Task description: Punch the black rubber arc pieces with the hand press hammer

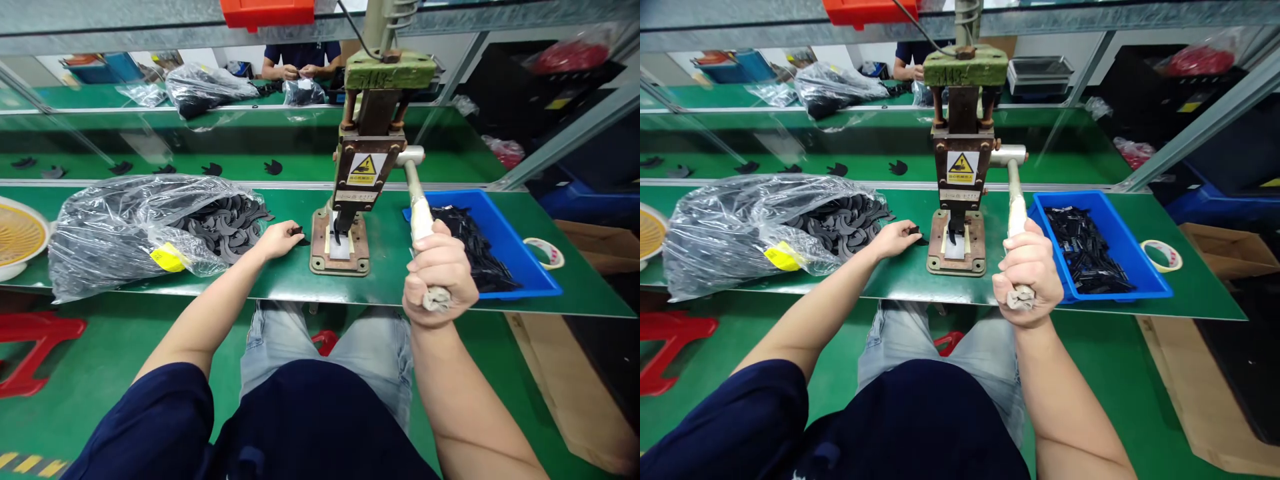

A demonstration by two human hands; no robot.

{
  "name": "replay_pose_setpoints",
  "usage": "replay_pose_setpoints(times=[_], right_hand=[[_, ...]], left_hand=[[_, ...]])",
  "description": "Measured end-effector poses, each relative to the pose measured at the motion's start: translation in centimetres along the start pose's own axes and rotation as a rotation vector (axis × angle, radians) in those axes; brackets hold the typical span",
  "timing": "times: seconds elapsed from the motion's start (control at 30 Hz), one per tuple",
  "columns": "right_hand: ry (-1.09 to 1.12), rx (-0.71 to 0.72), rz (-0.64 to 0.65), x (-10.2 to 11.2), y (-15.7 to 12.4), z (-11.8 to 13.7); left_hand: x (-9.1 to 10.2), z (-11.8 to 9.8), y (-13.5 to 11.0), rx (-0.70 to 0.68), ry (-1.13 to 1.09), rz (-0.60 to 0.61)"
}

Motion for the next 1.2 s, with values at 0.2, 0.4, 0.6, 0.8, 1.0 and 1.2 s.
replay_pose_setpoints(times=[0.2,0.4,0.6,0.8,1.0,1.2], right_hand=[[-0.016,-0.017,0.017,0.1,0.0,0.1],[-0.009,-0.017,-0.036,-0.4,0.0,0.4],[-0.011,-0.029,-0.021,-0.3,0.1,0.8],[0.000,-0.028,-0.034,-0.5,0.0,0.7],[0.006,-0.035,-0.046,-0.8,0.2,0.8],[0.010,-0.039,-0.053,-0.7,0.0,0.9]], left_hand=[[-1.8,-0.4,0.1,0.091,-0.363,-0.091],[-1.0,-3.9,0.7,0.096,-0.551,0.067],[-2.4,-5.7,2.3,0.024,-0.550,0.180],[-2.6,-5.1,3.4,-0.005,-0.515,0.220],[-2.6,-4.6,3.9,0.076,-0.476,0.289],[-2.6,-5.1,4.6,0.186,-0.517,0.357]])
Point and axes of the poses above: each hand's wrist, its own y-axis towards the middle knuckle, its own x-axis out of the back of the hand, z = x × y, the point moved 1 cm from there along y, towards the middle knuckle, and after that the axes turned 2 degrees about z, right-handed, at the moved point
